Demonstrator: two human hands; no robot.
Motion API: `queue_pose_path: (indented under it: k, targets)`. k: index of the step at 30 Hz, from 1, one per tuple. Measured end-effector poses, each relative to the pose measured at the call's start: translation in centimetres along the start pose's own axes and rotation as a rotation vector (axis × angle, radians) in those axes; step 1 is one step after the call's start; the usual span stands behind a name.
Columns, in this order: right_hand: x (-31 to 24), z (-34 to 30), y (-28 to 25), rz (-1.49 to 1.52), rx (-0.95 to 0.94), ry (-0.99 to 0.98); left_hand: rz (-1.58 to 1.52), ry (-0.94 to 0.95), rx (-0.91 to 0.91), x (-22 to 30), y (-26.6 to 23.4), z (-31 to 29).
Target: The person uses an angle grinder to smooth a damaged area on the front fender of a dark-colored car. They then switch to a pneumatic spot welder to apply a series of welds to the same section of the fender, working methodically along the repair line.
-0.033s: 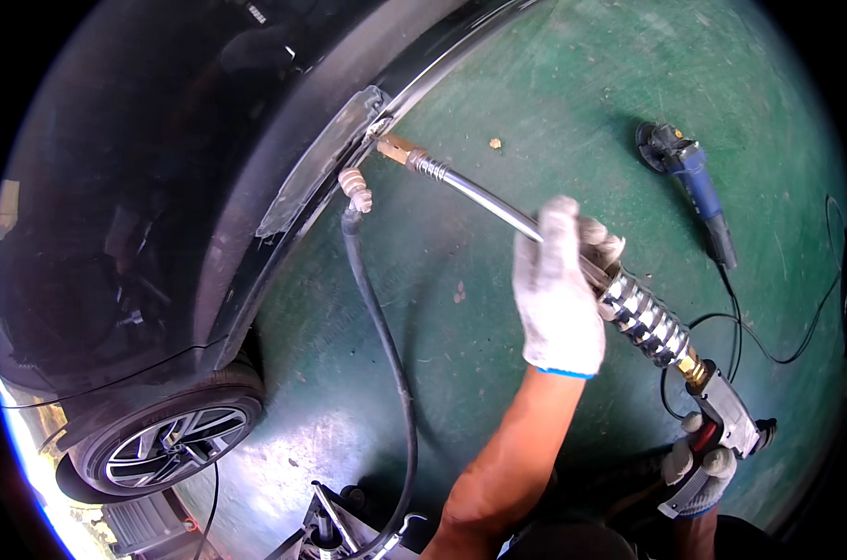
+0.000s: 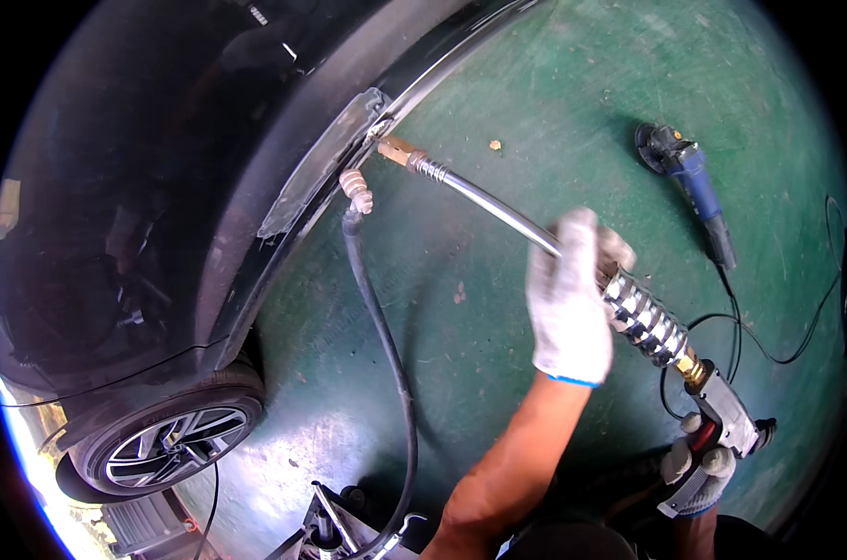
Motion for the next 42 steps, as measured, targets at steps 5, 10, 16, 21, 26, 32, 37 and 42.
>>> queue_pose_path:
  k: [5, 10, 16, 21, 26, 32, 37, 42]
  targets:
    - [0.1, 0.0, -1.5, -0.006, -0.048, 0.018, -0.241, -0.168, -0.05, -1.5, 1.4, 0.2]
    - [0.4, 0.2, -1.7, 0.034, -0.002, 0.085, -0.319, -0.016, -0.092, 2.2, 0.5, 2.5]
    - [0.1, 0.2, -0.3, 0.058, -0.053, 0.028, -0.084, -0.083, 0.0, -1.1, 0.4, -2.2]
    - [0.2, -0.2, -0.9, -0.043, -0.153, 0.119, -0.328, -0.111, 0.126, 1.2, 0.6, 0.7]
    - [0.8, -2.2, -0.6, -0.835, 0.002, -0.097, -1.069, -0.104, -0.502, 3.2, 2.9, 1.5]
    - [0.7, -2.7, -1.4, -0.029, -0.043, 0.019, -0.018, -0.059, 0.213, 2.6, -0.3, 0.3]
    - [-0.6, -1.8, 1.8, 0.23, -0.041, 0.056, -0.107, -0.085, 0.216, 2.4, 0.7, -0.1]
    - [-0.4, -1.8, -0.3, -0.429, 0.012, -0.076, -0.995, -0.106, -0.515, 4.1, 4.8, -0.2]
Point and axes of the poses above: each hand's wrist, its own z-axis towards the middle knuckle, its own y-axis out of the palm, x = y × z, the point moved 9 cm from there along z, towards the middle knuckle, and after that the axes turned 14 degrees about y, right-handed, at the moved point
